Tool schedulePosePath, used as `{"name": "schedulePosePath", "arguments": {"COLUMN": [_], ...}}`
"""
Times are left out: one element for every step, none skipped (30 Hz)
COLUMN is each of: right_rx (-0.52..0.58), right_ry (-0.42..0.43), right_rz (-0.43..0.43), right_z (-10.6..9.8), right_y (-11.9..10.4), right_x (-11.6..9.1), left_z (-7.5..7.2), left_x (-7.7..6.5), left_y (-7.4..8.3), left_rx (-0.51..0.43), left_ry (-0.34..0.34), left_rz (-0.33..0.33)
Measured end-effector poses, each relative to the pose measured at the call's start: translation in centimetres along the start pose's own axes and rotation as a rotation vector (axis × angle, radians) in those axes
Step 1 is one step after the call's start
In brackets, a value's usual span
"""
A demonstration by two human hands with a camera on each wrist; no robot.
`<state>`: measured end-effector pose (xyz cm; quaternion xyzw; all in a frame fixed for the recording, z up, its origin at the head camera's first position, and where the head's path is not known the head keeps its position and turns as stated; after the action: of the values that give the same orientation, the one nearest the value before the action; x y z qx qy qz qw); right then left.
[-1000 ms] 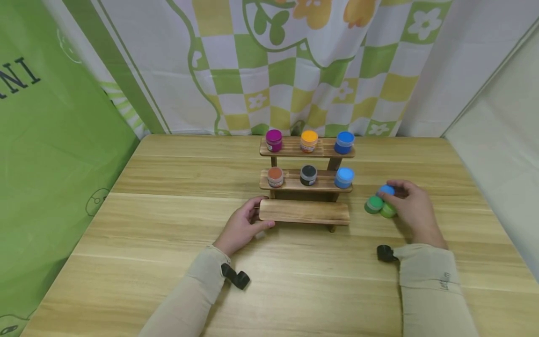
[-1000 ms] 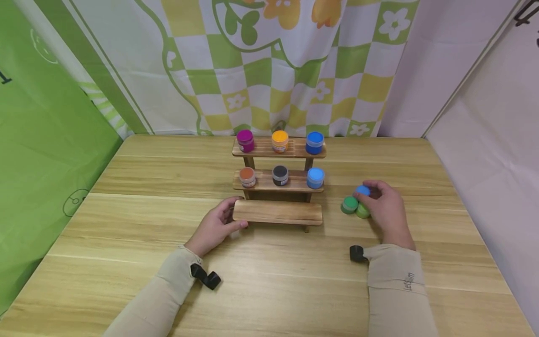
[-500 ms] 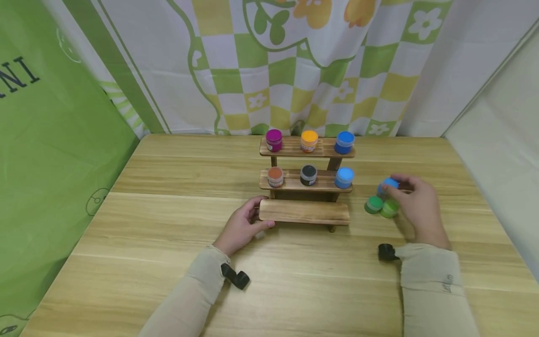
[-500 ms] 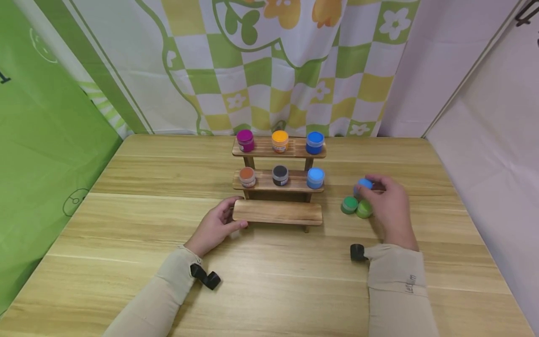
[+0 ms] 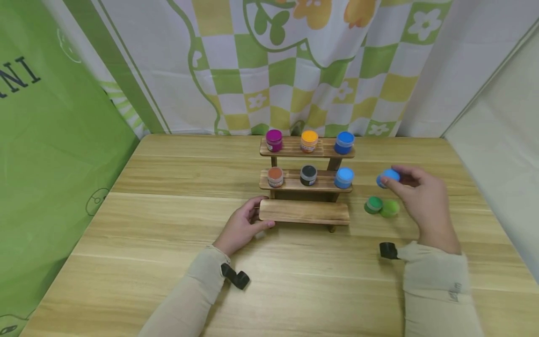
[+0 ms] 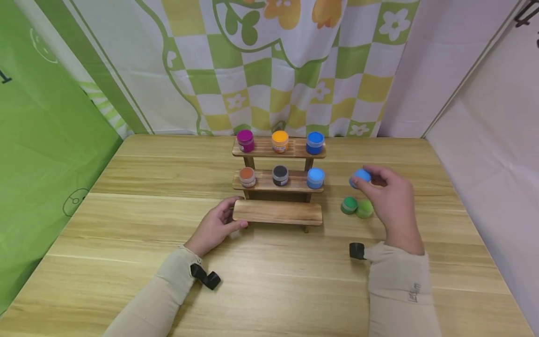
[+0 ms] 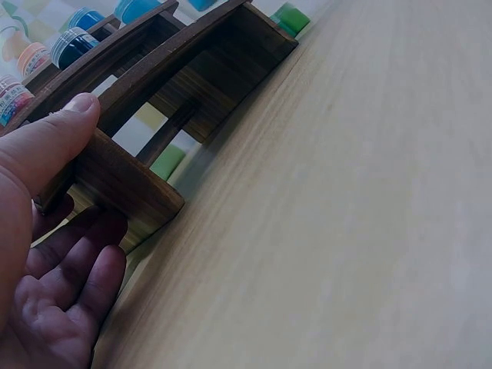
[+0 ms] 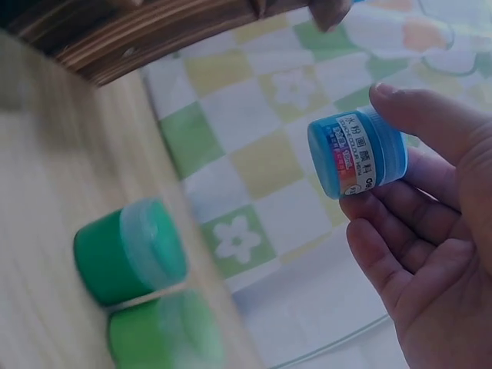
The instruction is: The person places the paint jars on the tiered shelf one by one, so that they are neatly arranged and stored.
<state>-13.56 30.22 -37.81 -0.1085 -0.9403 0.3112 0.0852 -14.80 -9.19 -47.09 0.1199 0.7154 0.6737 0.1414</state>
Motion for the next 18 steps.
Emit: {"name": "schedulePosePath", "arguments": {"right_rx": [-0.004, -0.010, -0.017, -0.021, -0.026, -0.025, -0.021, -0.019, -0.012, -0.006, 0.001, 0.010, 0.013, 0.018, 0.026, 0.031, 0.033, 0.035], "right_ry": [0.003, 0.004, 0.002, -0.001, -0.002, -0.005, -0.003, 0.001, 0.008, 0.015, 0.024, 0.033, 0.043, 0.053, 0.061, 0.067, 0.076, 0.085], "right_rz": [-0.002, -0.003, -0.002, -0.001, -0.002, -0.004, -0.008, -0.014, -0.024, -0.035, -0.047, -0.058, -0.070, -0.082, -0.095, -0.107, -0.119, -0.132], "right_z": [-0.1, -0.3, -0.4, -0.5, -0.6, -0.7, -0.8, -0.9, -1.0, -1.1, -1.2, -1.3, -1.4, -1.5, -1.5, -1.6, -1.6, -1.6], "right_y": [-0.3, -0.5, -0.8, -1.0, -1.2, -1.5, -1.7, -2.0, -2.3, -2.5, -2.8, -3.0, -3.3, -3.6, -3.8, -4.1, -4.3, -4.6], "right_x": [-0.1, -0.2, -0.3, -0.3, -0.4, -0.5, -0.7, -0.8, -0.9, -1.1, -1.2, -1.4, -1.6, -1.7, -1.9, -2.0, -2.2, -2.4], "left_z": [0.0, 0.0, 0.0, 0.0, 0.0, 0.0, 0.0, -0.1, -0.1, -0.1, -0.1, -0.1, -0.1, -0.1, 0.0, 0.0, 0.0, 0.0], "left_x": [0.0, 0.0, 0.0, 0.0, 0.0, 0.0, 0.0, 0.0, 0.0, 0.0, 0.0, 0.0, 0.0, 0.0, 0.0, 0.0, 0.0, 0.0], "left_y": [0.0, 0.0, 0.0, 0.0, 0.0, 0.0, 0.0, 0.0, 0.0, -0.1, -0.1, -0.1, -0.1, 0.0, 0.0, 0.0, 0.0, 0.0], "left_rx": [-0.001, 0.000, 0.000, 0.000, 0.001, 0.001, 0.000, 0.001, 0.000, -0.001, -0.002, -0.003, -0.003, -0.003, -0.003, -0.004, -0.004, -0.004], "left_ry": [-0.001, -0.001, -0.001, 0.000, 0.000, 0.000, 0.000, -0.002, -0.004, -0.006, -0.008, -0.010, -0.010, -0.011, -0.010, -0.009, -0.005, -0.004], "left_rz": [0.001, 0.001, 0.001, 0.002, 0.002, 0.002, 0.003, 0.002, 0.001, 0.000, -0.001, -0.002, -0.002, -0.003, -0.003, -0.004, -0.005, -0.007]}}
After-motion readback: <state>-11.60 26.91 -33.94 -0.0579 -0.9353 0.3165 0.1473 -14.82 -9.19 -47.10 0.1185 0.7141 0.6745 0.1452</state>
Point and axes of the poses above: each hand's wrist, its own x-axis towards the middle knuckle, its own z-axis out of the palm, y = z × x, the point moved 2 cm from there along x, towards the middle knuckle, and after that the axes turned 12 degrees about -x, right-handed, at the moved point
